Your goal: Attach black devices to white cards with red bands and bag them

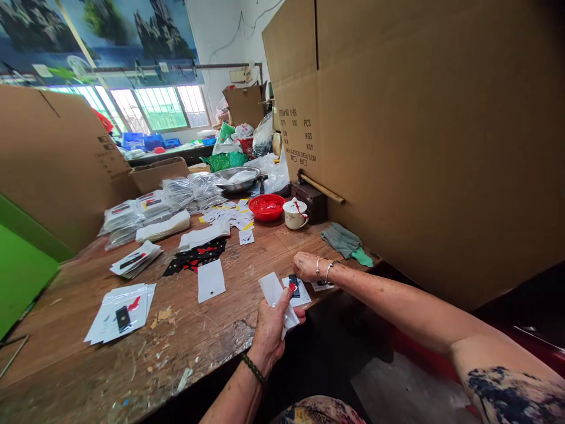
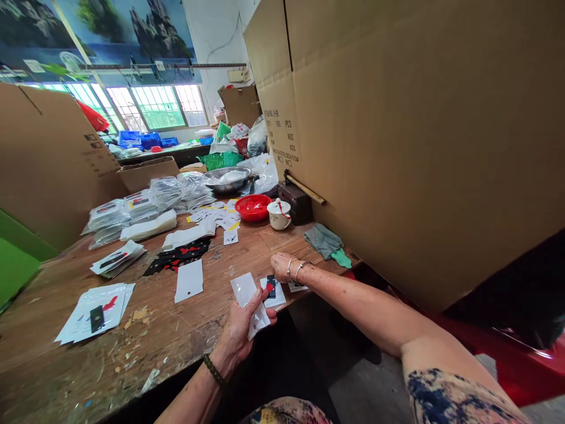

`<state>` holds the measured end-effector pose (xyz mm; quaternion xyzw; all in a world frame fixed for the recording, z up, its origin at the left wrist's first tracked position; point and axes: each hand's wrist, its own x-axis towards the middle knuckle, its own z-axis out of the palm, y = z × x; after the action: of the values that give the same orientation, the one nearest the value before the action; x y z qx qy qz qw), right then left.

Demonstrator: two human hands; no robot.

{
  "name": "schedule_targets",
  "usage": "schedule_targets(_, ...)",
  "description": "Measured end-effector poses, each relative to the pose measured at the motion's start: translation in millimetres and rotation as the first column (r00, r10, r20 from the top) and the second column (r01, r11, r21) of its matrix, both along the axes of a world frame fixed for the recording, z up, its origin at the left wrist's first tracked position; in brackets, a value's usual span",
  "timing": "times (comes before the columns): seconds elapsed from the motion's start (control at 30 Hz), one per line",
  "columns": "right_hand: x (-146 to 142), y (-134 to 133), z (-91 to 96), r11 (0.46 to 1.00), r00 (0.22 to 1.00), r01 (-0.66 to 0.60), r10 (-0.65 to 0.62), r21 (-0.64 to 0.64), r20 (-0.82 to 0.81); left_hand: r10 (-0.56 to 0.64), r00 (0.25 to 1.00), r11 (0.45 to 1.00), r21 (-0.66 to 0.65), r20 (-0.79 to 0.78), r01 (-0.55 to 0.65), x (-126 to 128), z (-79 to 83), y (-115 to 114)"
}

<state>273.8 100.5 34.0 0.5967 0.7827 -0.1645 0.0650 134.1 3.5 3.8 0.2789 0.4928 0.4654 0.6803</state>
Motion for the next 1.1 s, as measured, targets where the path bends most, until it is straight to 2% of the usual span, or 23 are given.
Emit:
schedule_targets(0.33,7,3,-3.0,0.999,0.999,-0.014,0.016,0.047,-0.037,-0.015,1.000,1.000,0.016,0.013,0.015,1,-2.3,-2)
schedule_targets(0.5,1,4,-7.7,1.000,0.998,-0.006,0.007,0.014,-0.060,-0.011,1.000,0.999,0.033,-0.005,0.011,2,-0.9,-2)
schedule_targets(0.7,-2,6,-10.9,1.000,0.988,0.008,-0.010,-0.014,-0.153,0.003,1.000,0.997,0.071,0.010,-0.004,0,-7.9,-4)
schedule_targets(0.93,-12,4,-17.3,0.992,0.953,0.110,-0.121,-0.054,-0.279,-0.015,1.000,0.998,0.061,-0.010,0.016,2,-9.1,-3)
schedule_targets(1.1,-17,2,-19.1,0.974,0.897,0.165,-0.214,-0.157,-0.386,-0.016,0.997,0.999,0.040,0.077,0.013,-5,-4.9,-6)
